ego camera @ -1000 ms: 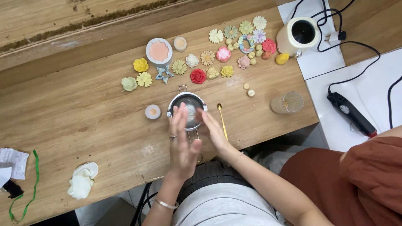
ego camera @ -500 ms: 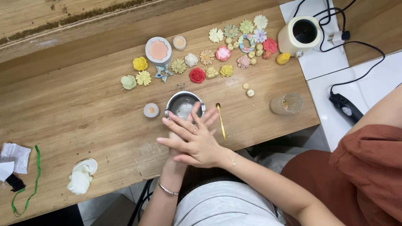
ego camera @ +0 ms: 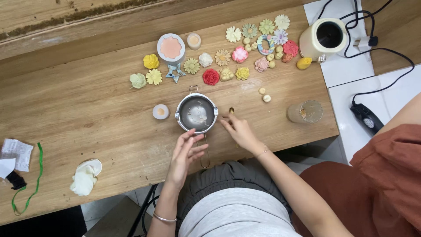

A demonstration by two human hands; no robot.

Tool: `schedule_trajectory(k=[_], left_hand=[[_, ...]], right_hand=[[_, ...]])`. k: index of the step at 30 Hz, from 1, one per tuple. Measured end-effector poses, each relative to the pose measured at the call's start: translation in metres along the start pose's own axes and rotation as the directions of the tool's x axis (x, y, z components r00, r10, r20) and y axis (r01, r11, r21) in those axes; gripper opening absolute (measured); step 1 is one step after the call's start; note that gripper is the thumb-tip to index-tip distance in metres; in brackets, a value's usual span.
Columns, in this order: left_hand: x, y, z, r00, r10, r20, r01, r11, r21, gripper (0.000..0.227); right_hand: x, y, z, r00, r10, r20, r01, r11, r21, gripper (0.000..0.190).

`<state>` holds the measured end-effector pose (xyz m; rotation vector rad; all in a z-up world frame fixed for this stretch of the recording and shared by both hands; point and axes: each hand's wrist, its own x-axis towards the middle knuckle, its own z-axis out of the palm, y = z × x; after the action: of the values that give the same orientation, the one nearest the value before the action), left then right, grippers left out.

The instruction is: Manually press small wax pieces into a silicone mold to create decorative candle elements.

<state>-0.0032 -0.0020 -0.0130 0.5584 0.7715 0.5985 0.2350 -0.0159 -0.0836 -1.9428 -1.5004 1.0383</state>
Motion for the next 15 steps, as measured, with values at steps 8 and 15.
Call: schedule_trajectory(k=[8,15], left_hand=[[0.029,-0.090,-0.083,0.968,0.057,-0.246,0.213,0.339,0.916,0.081],[0.073,-0.135,-0.108,0.928,-0.245,-0.281,0.367,0.731,0.576,0.071]], right_hand=[[-0.016,0.069,0.041,0.975,0.223,-0.021,-0.209,0.875,-0.437,0.039],[-0.012,0.104,0.061,0.963,0.261,-0.066,-0.260,0.839,-0.477,0.020]])
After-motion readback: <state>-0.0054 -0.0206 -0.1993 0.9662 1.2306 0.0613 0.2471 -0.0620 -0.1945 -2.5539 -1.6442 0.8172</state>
